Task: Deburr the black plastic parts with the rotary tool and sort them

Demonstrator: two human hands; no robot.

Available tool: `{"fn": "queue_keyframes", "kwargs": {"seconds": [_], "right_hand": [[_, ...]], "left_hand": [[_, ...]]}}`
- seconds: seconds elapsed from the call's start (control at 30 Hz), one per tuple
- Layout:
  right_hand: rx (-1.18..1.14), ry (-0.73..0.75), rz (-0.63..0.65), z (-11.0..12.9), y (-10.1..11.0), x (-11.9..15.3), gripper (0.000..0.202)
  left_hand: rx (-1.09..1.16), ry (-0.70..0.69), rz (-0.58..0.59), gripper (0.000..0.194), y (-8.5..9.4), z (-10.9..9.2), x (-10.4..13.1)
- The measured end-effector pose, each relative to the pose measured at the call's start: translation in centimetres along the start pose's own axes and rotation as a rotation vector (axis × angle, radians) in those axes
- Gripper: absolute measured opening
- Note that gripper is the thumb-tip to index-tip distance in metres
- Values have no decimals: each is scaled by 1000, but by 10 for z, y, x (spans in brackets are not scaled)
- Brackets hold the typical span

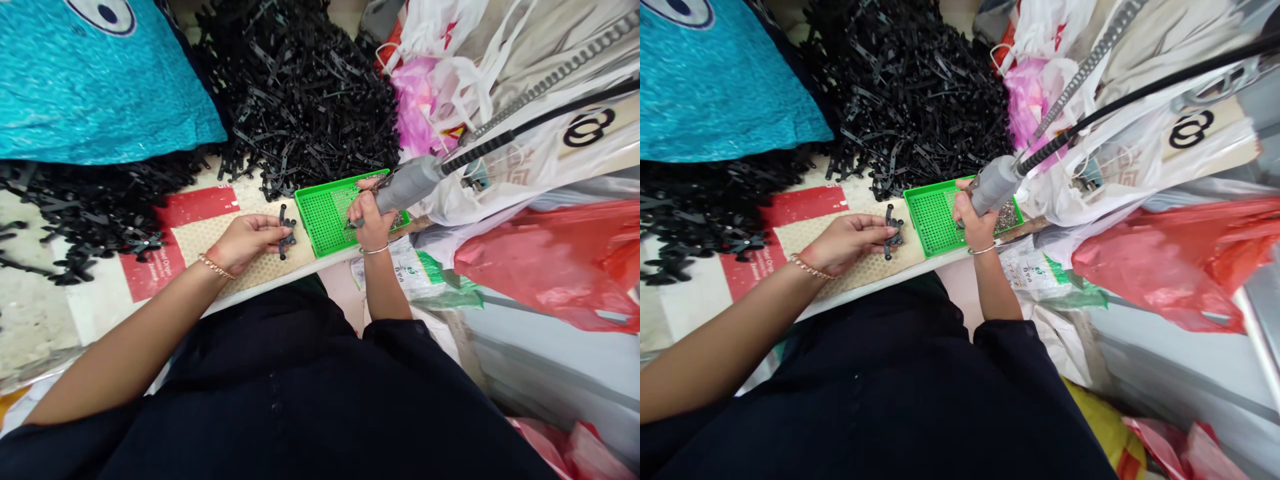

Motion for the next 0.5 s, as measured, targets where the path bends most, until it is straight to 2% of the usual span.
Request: {"fn": "queue_keyframes", "kwargs": {"seconds": [0.33,0.5], "right_hand": [[-7,-7,40,-2,-8,0,58],[-8,38,7,5,-2,0,51]], "left_hand": [[7,6,-6,43,0,0,0],[9,13,8,40,-1,0,-1]]}}
Point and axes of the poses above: each hand's wrist, its own x-axis away from the middle knuckle, its own y-axis out of the back of the hand, z = x × y, the point moved 10 cm from there along -x, towards the middle knuckle, and after that the axes turned 4 degrees about y, right-handed, at the moved point
